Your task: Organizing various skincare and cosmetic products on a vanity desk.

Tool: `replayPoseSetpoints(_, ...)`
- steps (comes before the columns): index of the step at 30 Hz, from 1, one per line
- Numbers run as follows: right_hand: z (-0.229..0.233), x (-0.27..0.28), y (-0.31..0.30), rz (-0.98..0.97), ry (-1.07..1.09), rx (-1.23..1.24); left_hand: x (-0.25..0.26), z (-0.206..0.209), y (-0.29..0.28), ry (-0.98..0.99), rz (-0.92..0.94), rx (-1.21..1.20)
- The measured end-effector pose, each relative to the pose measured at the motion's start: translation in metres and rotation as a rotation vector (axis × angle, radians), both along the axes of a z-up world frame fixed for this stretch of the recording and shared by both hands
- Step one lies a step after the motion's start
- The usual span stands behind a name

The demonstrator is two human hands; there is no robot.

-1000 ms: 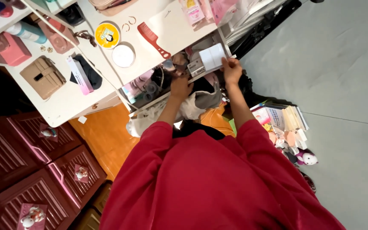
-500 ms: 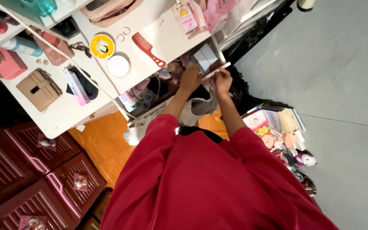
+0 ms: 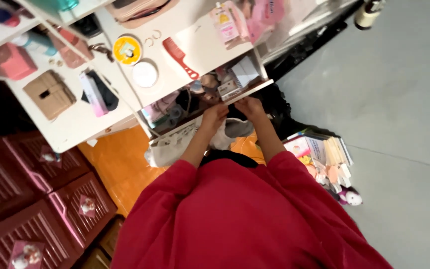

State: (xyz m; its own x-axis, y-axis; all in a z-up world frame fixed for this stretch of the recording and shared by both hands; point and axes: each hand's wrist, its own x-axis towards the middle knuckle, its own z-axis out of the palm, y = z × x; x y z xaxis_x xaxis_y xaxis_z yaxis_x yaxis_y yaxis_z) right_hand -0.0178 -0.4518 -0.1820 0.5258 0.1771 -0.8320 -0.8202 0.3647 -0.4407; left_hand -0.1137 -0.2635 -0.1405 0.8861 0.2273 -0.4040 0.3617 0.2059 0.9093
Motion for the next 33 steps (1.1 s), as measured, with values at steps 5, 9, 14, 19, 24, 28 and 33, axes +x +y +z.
replayPoseSetpoints(5, 0.019, 0.008, 0.025, 0.165, -0.109, -0.178, -0.027, -0.014, 0.039, 0.459, 0.506, -1.061)
replayPoseSetpoints(9, 0.034, 0.009, 0.037, 0.100, -0.076, -0.218, -0.037, -0.005, 0.051, 0.270, 0.643, -0.993)
replayPoseSetpoints(14, 0.042, 0.011, 0.039, 0.067, -0.146, -0.218, -0.035, 0.019, 0.047, 0.414, 0.410, -1.175)
replayPoseSetpoints(19, 0.033, 0.019, 0.042, 0.001, -0.094, -0.121, -0.034, -0.026, 0.036, 0.020, 0.571, -1.172)
replayPoseSetpoints(24, 0.003, 0.013, 0.040, -0.041, -0.084, 0.043, -0.035, -0.008, 0.045, -0.028, 0.529, -1.154)
replayPoseSetpoints(28, 0.000, 0.002, 0.061, 0.051, -0.055, 0.111, -0.032, 0.025, 0.065, 0.432, 0.463, -1.380)
replayPoseSetpoints(33, 0.000, -0.003, 0.084, 0.168, -0.011, 0.010, -0.037, -0.008, 0.073, 0.301, 0.297, -1.339)
